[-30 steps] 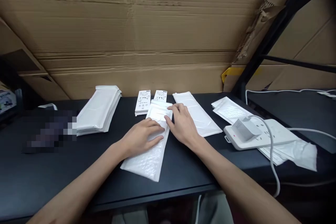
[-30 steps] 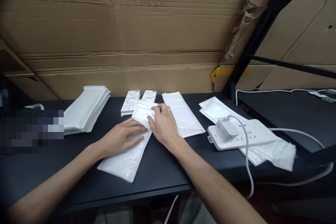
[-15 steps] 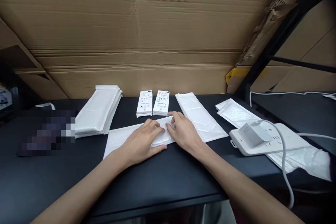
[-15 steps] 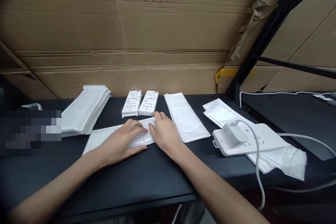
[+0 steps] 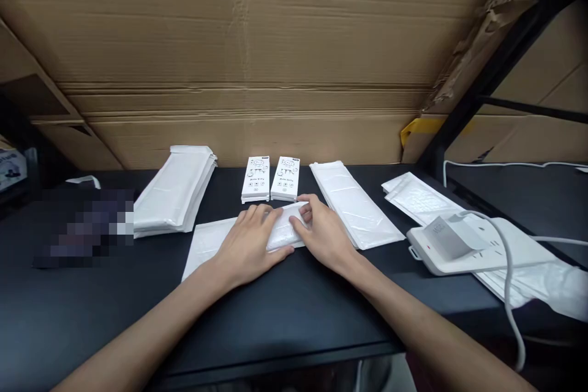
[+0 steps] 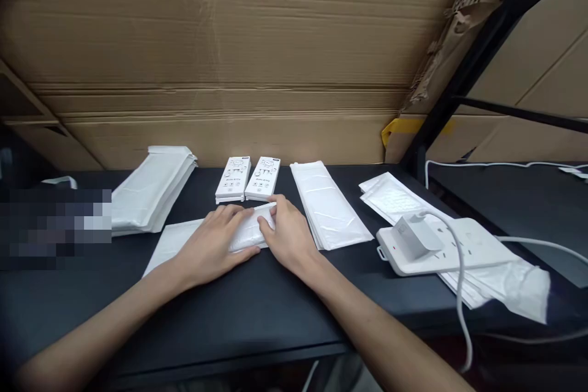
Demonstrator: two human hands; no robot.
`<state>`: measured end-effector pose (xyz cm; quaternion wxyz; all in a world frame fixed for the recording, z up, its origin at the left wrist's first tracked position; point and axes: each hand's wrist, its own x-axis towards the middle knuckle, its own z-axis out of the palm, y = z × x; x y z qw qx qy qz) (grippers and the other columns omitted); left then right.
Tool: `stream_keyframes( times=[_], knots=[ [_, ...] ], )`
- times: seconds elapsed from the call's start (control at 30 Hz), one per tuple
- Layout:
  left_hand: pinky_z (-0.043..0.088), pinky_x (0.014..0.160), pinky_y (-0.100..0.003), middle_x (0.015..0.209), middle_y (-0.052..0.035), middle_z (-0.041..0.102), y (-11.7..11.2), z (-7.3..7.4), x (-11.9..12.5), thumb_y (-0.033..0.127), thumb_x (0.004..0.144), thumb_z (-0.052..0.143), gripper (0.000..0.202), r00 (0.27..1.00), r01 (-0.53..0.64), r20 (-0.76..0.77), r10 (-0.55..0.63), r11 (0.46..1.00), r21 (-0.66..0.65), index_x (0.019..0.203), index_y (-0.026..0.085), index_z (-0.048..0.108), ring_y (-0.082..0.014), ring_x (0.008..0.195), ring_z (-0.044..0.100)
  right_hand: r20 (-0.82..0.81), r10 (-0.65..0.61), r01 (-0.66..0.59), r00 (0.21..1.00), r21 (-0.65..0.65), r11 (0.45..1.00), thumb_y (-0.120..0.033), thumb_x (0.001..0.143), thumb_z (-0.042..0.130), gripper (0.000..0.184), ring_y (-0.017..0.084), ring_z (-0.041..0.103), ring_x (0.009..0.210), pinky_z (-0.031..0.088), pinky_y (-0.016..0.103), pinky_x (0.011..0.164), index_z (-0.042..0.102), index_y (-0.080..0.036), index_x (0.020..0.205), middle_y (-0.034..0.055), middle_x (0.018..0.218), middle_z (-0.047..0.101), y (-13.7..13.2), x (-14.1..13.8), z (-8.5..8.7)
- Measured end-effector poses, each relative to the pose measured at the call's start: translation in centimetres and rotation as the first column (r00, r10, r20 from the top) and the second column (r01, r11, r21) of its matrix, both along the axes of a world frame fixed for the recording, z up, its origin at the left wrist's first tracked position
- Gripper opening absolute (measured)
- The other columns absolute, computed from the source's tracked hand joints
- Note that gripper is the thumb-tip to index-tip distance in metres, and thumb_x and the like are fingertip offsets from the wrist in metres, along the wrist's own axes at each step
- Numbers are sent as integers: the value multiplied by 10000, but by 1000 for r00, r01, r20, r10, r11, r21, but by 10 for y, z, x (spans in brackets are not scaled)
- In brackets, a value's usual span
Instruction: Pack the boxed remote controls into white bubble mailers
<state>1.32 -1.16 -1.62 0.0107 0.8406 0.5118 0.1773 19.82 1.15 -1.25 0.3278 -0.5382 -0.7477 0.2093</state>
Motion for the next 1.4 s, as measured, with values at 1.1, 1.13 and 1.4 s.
stream_keyframes(
  times=[1.1, 1.13, 1.4],
  knots=[
    [441, 987, -448, 1367, -130, 534, -2, 20, -8, 597, 878, 504, 673, 991, -56, -117, 58, 998, 17, 1411, 199, 404, -317, 1190, 550, -358, -58, 27, 932, -90, 996, -405, 826, 580, 432, 125, 566, 605, 436, 263, 539, 490, -251, 1219, -32, 837, 543, 15, 19, 3],
    [433, 997, -445, 1373, -129, 527, -2, 19, -7, 591, 877, 513, 673, 993, -28, -114, 31, 999, 29, 1413, 201, 399, -313, 1201, 539, -347, -38, 7, 937, -93, 996, -402, 829, 575, 430, 125, 569, 603, 449, 267, 549, 487, -252, 1222, -33, 834, 542, 13, 16, 2],
    [460, 936, -446, 1293, -145, 565, -1, 9, -2, 547, 929, 439, 645, 984, 44, -172, -46, 999, -14, 1444, 166, 362, -301, 1122, 569, 28, -83, 72, 996, 272, 960, -374, 845, 572, 506, 256, 593, 996, 507, 421, 866, 449, -190, 1300, 121, 1145, 563, 17, 5, 1]
  ],
)
